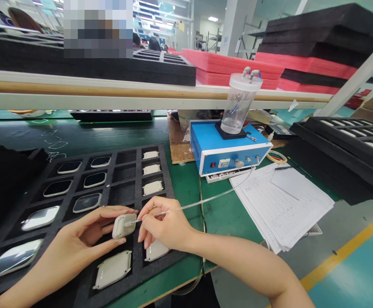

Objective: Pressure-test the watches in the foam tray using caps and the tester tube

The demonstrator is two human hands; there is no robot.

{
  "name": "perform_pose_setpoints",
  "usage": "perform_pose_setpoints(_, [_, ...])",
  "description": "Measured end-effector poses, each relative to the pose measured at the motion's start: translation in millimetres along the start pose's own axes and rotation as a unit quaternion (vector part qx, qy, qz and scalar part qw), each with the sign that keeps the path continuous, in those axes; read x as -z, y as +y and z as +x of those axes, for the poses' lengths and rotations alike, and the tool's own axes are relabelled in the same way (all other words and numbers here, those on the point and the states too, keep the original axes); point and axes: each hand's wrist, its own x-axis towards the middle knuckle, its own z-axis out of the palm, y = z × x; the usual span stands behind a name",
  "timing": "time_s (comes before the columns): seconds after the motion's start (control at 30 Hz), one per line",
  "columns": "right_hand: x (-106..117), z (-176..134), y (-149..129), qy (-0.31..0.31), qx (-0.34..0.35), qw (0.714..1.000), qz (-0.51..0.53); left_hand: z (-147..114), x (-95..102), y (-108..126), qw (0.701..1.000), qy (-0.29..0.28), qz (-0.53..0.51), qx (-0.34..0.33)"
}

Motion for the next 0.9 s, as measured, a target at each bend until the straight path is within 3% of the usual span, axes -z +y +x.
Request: perform_pose_setpoints(0.9, [-1.0,-0.1,-2.9,0.008,0.003,1.0,-0.013,-1.7,-0.4,1.1,1.0,-0.012,0.001,0.009])
